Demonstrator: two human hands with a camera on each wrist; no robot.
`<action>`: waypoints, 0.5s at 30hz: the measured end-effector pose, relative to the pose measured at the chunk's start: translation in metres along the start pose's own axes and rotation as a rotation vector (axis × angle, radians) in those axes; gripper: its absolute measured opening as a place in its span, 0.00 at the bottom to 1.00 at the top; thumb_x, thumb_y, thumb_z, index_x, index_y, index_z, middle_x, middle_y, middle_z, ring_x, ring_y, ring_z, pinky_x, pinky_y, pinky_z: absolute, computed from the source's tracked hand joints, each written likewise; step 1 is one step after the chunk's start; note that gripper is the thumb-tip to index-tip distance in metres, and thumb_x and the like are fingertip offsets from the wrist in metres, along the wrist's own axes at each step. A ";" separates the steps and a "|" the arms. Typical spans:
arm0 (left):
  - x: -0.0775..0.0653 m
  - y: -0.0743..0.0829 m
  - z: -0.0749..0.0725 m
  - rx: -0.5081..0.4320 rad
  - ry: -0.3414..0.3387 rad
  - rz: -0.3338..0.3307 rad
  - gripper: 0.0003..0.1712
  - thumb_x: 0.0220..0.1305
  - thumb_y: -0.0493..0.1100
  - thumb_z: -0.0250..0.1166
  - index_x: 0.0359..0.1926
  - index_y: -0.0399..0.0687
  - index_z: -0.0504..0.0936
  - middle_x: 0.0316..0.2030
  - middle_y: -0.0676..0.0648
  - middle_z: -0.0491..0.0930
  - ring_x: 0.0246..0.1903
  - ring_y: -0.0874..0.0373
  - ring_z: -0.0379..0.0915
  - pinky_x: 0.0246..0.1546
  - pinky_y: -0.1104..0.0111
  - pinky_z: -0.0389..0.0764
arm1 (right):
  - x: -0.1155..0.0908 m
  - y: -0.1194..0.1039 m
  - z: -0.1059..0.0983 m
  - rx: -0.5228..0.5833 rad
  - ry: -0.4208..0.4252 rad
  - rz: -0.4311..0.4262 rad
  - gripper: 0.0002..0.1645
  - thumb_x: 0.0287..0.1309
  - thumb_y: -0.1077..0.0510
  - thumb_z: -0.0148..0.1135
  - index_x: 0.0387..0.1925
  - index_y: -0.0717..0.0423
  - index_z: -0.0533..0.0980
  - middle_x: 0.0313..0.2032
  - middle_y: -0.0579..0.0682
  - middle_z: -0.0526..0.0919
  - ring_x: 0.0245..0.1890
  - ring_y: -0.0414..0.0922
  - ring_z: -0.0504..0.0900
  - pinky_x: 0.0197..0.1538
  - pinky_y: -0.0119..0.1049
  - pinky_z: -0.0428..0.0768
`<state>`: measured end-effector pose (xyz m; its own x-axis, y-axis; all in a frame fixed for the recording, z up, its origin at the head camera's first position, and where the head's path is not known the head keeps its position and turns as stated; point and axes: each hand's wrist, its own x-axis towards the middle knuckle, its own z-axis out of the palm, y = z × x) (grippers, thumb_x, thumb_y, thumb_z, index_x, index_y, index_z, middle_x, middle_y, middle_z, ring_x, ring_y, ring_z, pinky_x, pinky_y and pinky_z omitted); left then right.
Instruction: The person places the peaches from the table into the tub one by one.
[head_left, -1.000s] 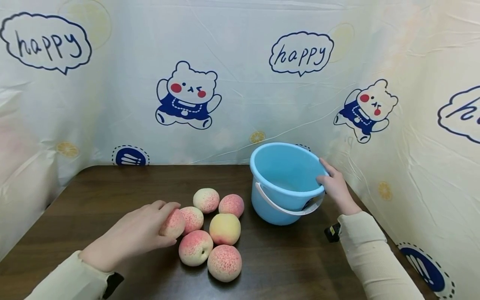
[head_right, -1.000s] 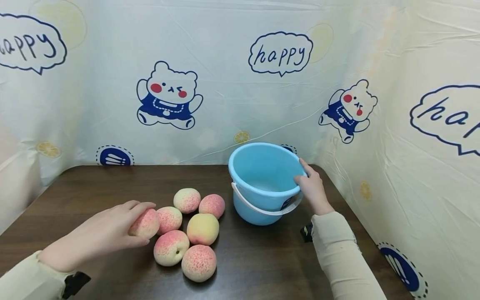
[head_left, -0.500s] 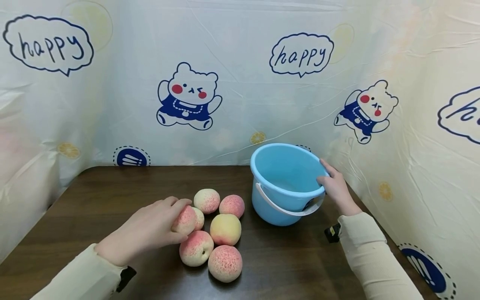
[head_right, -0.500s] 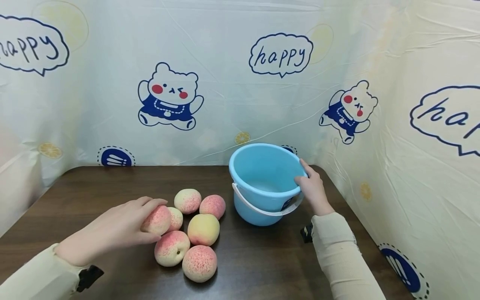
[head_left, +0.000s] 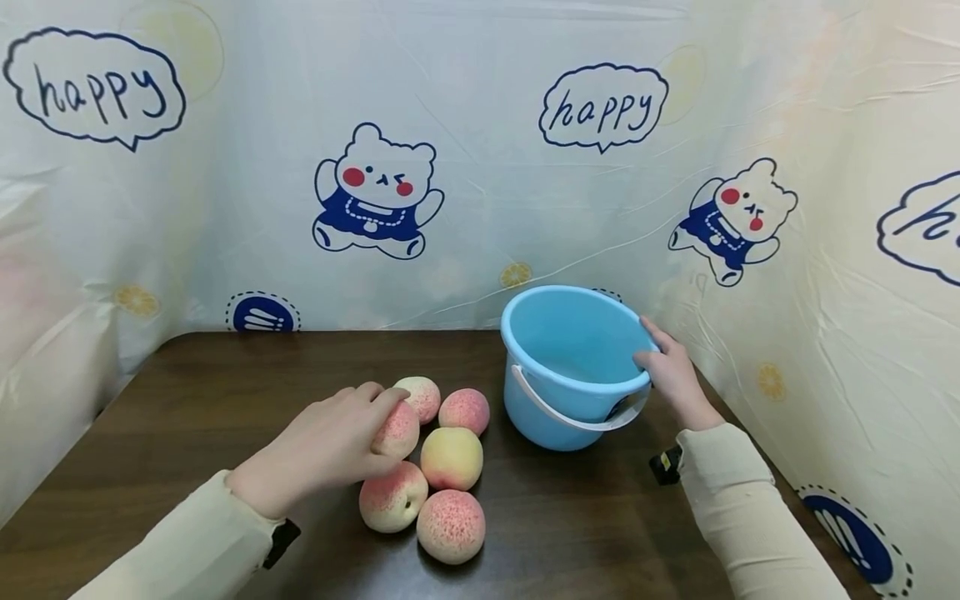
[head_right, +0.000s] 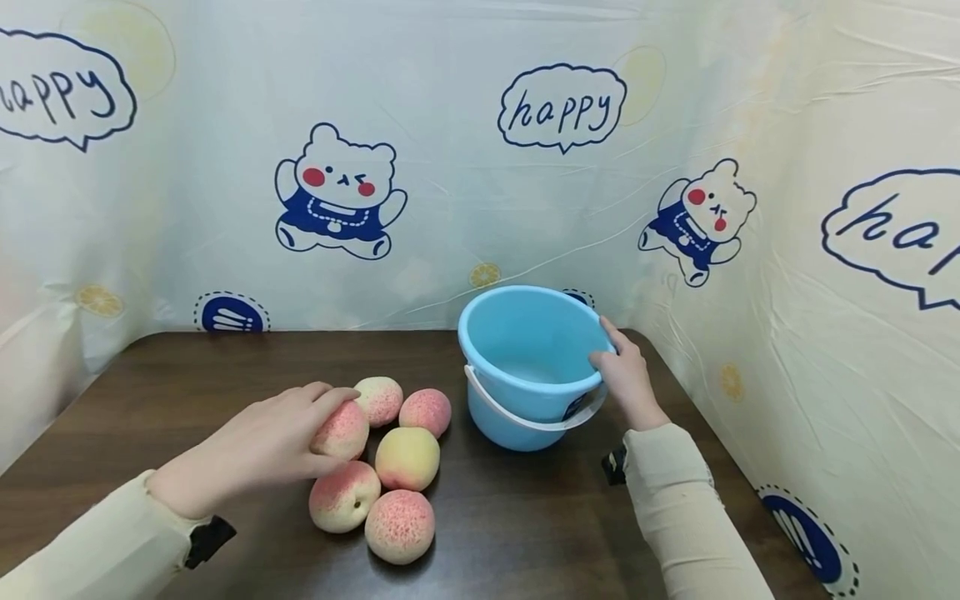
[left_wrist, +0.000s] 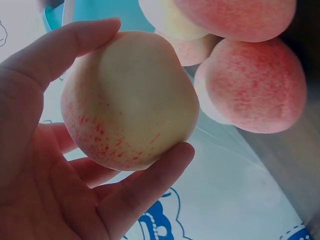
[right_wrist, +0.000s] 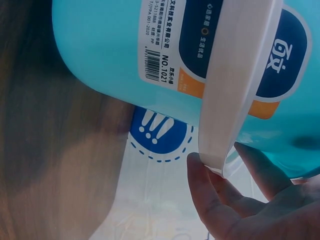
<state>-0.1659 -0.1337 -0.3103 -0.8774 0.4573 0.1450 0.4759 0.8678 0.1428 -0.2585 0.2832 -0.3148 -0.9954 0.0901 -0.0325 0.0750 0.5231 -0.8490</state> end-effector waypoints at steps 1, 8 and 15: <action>0.002 0.001 -0.001 0.001 -0.007 -0.004 0.38 0.51 0.54 0.72 0.62 0.43 0.75 0.49 0.42 0.80 0.46 0.45 0.78 0.39 0.50 0.82 | 0.000 0.000 0.000 0.000 0.001 -0.002 0.43 0.64 0.62 0.44 0.79 0.44 0.45 0.76 0.63 0.50 0.55 0.62 0.73 0.39 0.33 0.74; 0.011 0.008 -0.006 -0.014 0.009 -0.003 0.34 0.52 0.53 0.70 0.61 0.49 0.76 0.47 0.45 0.79 0.46 0.48 0.77 0.39 0.51 0.82 | 0.000 0.000 0.001 -0.011 0.001 -0.005 0.43 0.65 0.62 0.43 0.79 0.44 0.44 0.77 0.63 0.49 0.59 0.62 0.70 0.42 0.35 0.73; 0.022 0.015 -0.011 0.007 -0.010 0.011 0.37 0.52 0.54 0.70 0.63 0.45 0.74 0.51 0.41 0.79 0.49 0.45 0.77 0.44 0.51 0.83 | 0.001 0.001 0.000 -0.016 0.007 -0.004 0.45 0.63 0.63 0.44 0.79 0.44 0.44 0.76 0.63 0.50 0.57 0.62 0.70 0.41 0.36 0.72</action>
<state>-0.1779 -0.1132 -0.2938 -0.8727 0.4688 0.1363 0.4851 0.8641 0.1345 -0.2597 0.2836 -0.3159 -0.9953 0.0938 -0.0254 0.0721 0.5367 -0.8407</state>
